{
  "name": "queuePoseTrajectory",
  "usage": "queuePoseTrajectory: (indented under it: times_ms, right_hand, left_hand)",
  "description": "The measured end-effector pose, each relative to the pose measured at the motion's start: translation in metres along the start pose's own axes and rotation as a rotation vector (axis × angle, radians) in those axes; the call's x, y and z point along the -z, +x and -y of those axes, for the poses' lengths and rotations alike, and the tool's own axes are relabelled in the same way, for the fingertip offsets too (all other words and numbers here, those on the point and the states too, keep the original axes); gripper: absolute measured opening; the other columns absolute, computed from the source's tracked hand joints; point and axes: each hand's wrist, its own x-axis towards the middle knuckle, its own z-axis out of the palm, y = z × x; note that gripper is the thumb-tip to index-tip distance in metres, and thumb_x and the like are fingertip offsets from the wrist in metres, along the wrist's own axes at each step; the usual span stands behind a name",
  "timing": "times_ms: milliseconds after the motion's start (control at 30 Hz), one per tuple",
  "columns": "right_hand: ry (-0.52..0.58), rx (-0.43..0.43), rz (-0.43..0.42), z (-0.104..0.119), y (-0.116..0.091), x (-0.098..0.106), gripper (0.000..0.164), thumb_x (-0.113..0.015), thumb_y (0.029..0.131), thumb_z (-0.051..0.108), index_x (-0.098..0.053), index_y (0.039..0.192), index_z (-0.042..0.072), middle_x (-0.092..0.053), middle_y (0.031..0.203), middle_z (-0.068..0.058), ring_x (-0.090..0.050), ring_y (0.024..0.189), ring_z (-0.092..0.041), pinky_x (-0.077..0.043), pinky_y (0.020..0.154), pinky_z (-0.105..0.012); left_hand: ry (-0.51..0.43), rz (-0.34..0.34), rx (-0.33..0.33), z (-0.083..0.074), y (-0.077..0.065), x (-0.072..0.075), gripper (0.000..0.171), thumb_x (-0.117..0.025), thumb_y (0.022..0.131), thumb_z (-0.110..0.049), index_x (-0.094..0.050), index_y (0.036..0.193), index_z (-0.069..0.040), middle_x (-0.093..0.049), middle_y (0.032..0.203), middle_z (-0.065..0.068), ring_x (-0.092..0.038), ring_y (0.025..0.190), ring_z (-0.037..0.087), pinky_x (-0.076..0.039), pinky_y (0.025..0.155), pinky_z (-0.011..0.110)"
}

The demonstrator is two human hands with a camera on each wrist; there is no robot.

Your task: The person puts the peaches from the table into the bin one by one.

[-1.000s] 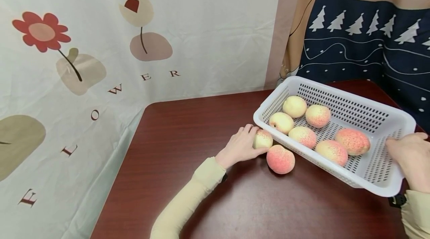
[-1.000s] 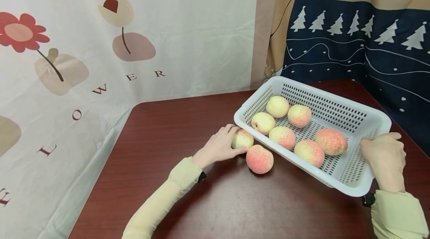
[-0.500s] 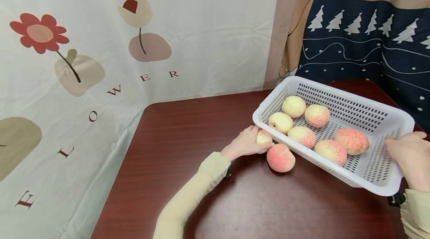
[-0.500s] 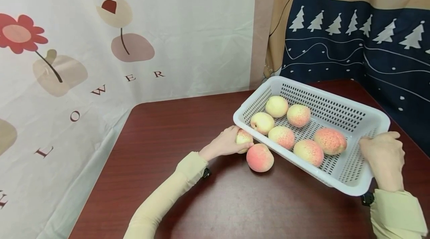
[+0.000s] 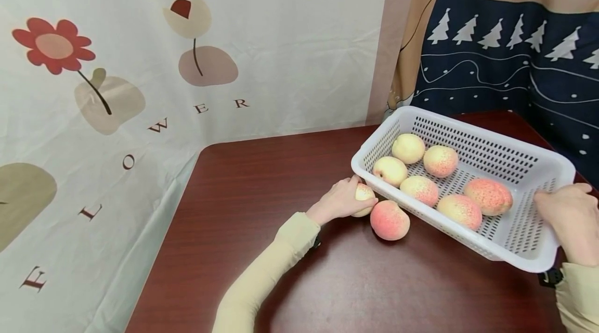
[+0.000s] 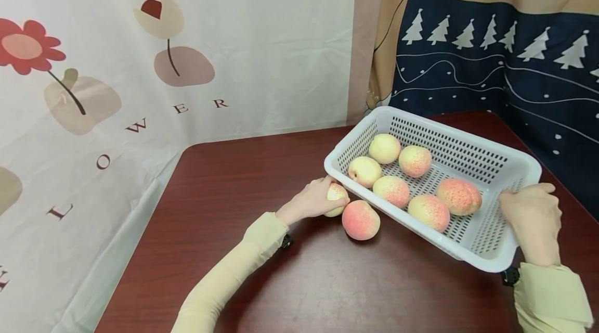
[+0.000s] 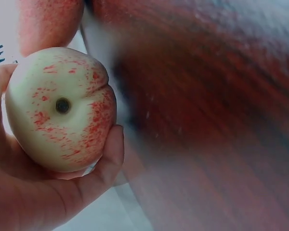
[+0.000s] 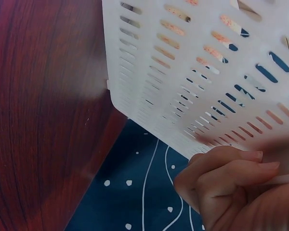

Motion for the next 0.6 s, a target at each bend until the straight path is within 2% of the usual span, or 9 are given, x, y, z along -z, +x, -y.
queuePoseTrajectory:
  times_ms: [100,233,433,600]
  right_hand:
    - [-0.008,0.001,0.006,0.0,-0.001,0.001,0.076,-0.028,0.09,0.023,0.012,0.133,-0.026,-0.04,0.089,-0.044,-0.059,0.053,-0.038,-0.05,0.039,-0.037]
    - [0.006,-0.002,0.005,0.0,-0.001,0.001,0.076,-0.029,0.09,0.023,0.01,0.133,-0.026,-0.039,0.089,-0.043,-0.059,0.052,-0.038,-0.049,0.037,-0.037]
    - [0.03,0.004,-0.006,0.0,-0.002,0.001,0.075,-0.031,0.09,0.023,0.006,0.134,-0.025,-0.039,0.089,-0.042,-0.058,0.052,-0.038,-0.047,0.035,-0.036]
    - [0.03,0.0,-0.003,0.001,-0.003,0.002,0.075,-0.031,0.09,0.024,0.005,0.133,-0.026,-0.039,0.089,-0.042,-0.058,0.051,-0.038,-0.048,0.035,-0.036]
  left_hand:
    - [0.027,-0.004,0.001,0.0,-0.005,0.007,0.046,-0.06,0.077,-0.051,-0.052,0.106,-0.017,-0.061,0.089,0.0,-0.057,0.075,0.013,-0.047,0.064,0.025]
    - [0.062,-0.021,-0.014,-0.002,-0.013,0.018,0.041,-0.061,0.076,-0.052,-0.052,0.097,-0.017,-0.058,0.086,-0.001,-0.055,0.071,0.012,-0.045,0.06,0.023]
    - [0.058,-0.037,-0.047,-0.011,-0.027,0.039,0.037,-0.062,0.075,-0.049,-0.052,0.095,-0.019,-0.054,0.083,-0.004,-0.053,0.067,0.009,-0.044,0.058,0.021]
    - [0.064,-0.042,-0.111,-0.025,-0.034,0.053,0.037,-0.061,0.073,-0.048,-0.051,0.096,-0.021,-0.054,0.082,-0.007,-0.052,0.067,0.007,-0.044,0.059,0.021]
